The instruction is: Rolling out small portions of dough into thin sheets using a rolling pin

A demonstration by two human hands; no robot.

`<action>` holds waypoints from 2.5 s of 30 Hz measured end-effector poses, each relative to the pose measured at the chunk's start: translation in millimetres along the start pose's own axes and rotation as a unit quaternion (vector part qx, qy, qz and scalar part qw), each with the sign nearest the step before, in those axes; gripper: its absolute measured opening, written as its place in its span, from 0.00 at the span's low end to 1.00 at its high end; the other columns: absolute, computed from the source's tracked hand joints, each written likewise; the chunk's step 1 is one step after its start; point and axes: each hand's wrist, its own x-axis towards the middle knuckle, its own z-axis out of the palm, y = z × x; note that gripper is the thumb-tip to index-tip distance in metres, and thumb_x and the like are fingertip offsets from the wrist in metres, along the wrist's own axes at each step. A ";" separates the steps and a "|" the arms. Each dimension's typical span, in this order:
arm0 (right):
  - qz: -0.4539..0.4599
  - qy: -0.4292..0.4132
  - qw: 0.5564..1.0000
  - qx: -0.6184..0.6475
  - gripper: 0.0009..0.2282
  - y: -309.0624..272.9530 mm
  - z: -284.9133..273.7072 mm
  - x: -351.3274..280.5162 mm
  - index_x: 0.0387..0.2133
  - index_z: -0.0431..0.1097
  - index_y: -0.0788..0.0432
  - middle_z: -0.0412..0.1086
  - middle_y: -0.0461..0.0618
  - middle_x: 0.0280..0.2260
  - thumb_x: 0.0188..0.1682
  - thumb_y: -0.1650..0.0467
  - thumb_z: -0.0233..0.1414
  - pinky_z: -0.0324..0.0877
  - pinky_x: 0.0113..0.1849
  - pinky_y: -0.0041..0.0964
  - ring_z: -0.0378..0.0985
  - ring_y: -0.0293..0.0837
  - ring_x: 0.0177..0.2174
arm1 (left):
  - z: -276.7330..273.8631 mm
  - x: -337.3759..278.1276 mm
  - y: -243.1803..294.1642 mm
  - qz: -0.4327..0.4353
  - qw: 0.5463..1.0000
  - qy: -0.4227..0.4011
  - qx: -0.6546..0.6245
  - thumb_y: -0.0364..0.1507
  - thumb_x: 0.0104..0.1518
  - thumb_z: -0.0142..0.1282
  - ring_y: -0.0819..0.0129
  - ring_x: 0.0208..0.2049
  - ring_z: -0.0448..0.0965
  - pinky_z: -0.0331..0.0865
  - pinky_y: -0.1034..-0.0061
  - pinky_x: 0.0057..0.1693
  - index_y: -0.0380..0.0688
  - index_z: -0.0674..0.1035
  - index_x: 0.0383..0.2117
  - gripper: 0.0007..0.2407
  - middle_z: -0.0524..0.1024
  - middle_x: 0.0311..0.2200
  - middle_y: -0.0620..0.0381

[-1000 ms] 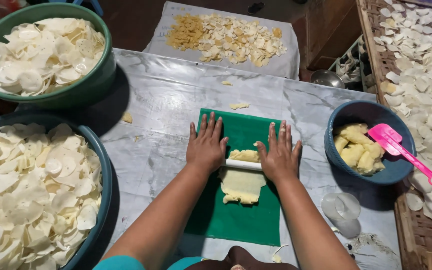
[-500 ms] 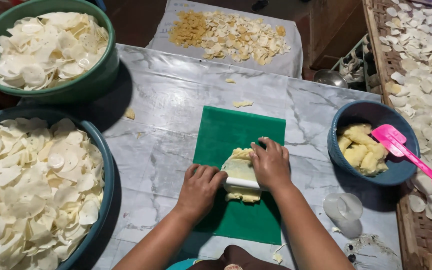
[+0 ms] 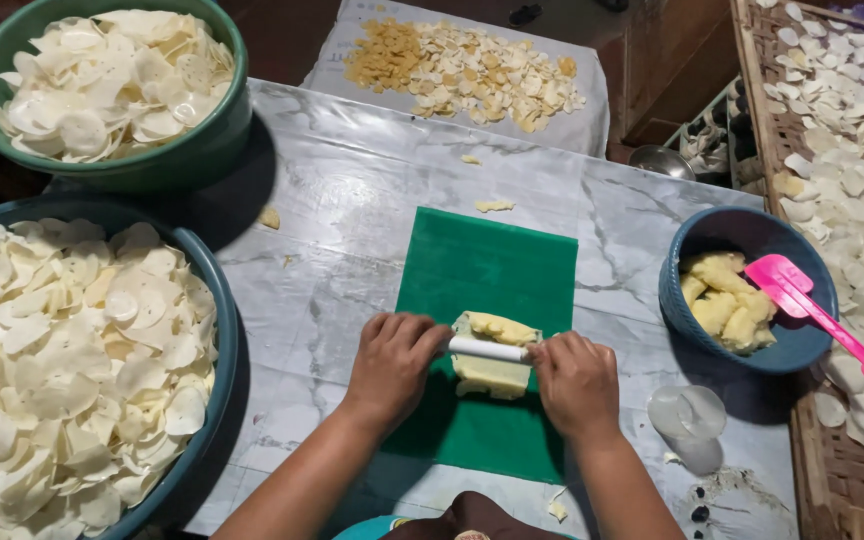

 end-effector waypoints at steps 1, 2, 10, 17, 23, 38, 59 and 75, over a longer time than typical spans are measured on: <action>-0.005 0.038 0.997 -0.065 0.17 9.0 8.4 -1.2 0.22 0.65 0.43 0.62 0.36 0.24 0.57 0.53 0.45 0.68 0.41 0.39 0.76 0.41 0.32 | 14.9 7.6 -5.5 0.020 0.999 0.014 0.022 0.38 0.59 0.56 0.65 0.44 0.78 0.67 0.64 0.54 0.64 0.78 0.45 0.09 0.75 0.37 0.65; -0.005 0.041 0.997 -0.067 0.17 15.6 14.0 1.4 0.22 0.65 0.43 0.62 0.36 0.24 0.57 0.53 0.45 0.68 0.41 0.39 0.76 0.41 0.32 | 24.5 16.8 -8.6 0.022 0.999 0.017 0.021 0.38 0.59 0.56 0.65 0.44 0.78 0.67 0.64 0.54 0.64 0.78 0.45 0.09 0.75 0.37 0.65; 0.053 0.059 0.985 -0.154 0.21 1.9 32.4 -1.3 0.62 0.65 0.54 0.64 0.56 0.62 0.59 0.61 0.40 0.64 0.51 0.49 0.70 0.51 0.57 | 42.6 28.3 -12.9 -0.003 0.993 -0.099 -0.059 0.41 0.61 0.55 0.51 0.63 0.71 0.69 0.59 0.57 0.63 0.77 0.56 0.17 0.70 0.63 0.49; 0.096 0.011 0.986 -0.132 0.22 14.5 55.3 11.1 0.62 0.65 0.59 0.62 0.59 0.65 0.61 0.60 0.39 0.52 0.60 0.61 0.65 0.53 0.63 | 44.6 46.9 -2.3 -0.087 0.977 -0.193 -0.009 0.43 0.71 0.33 0.45 0.71 0.55 0.56 0.58 0.67 0.49 0.68 0.66 0.22 0.62 0.69 0.45; 0.047 0.020 0.995 -0.085 0.26 -4.5 36.0 -26.8 0.69 0.54 0.58 0.55 0.57 0.69 0.59 0.60 0.40 0.48 0.62 0.63 0.60 0.53 0.65 | 45.3 15.4 -0.6 -0.042 0.993 -0.109 0.025 0.40 0.68 0.40 0.55 0.70 0.59 0.57 0.63 0.67 0.53 0.67 0.67 0.21 0.62 0.69 0.51; 0.083 -0.085 0.992 -0.032 0.27 -9.1 19.5 -37.7 0.70 0.47 0.58 0.45 0.52 0.72 0.60 0.59 0.33 0.40 0.65 0.53 0.46 0.48 0.70 | 41.1 0.6 5.0 -0.041 0.995 -0.067 0.053 0.39 0.69 0.39 0.59 0.71 0.59 0.56 0.64 0.69 0.48 0.66 0.68 0.22 0.61 0.70 0.55; 0.046 -0.069 0.993 -0.078 0.30 -9.0 23.6 -24.6 0.70 0.47 0.63 0.47 0.65 0.70 0.59 0.56 0.37 0.46 0.64 0.60 0.48 0.58 0.69 | 37.0 11.0 2.6 -0.136 0.958 -0.249 0.037 0.42 0.69 0.30 0.54 0.74 0.42 0.38 0.55 0.74 0.51 0.55 0.72 0.25 0.46 0.75 0.54; 0.101 -0.117 0.983 -0.101 0.27 -25.4 18.8 -47.1 0.70 0.49 0.57 0.42 0.58 0.72 0.60 0.57 0.33 0.41 0.64 0.60 0.43 0.52 0.70 | 32.2 -14.0 12.5 -0.072 0.988 -0.132 0.044 0.40 0.68 0.36 0.54 0.73 0.51 0.44 0.57 0.73 0.48 0.63 0.69 0.24 0.55 0.72 0.51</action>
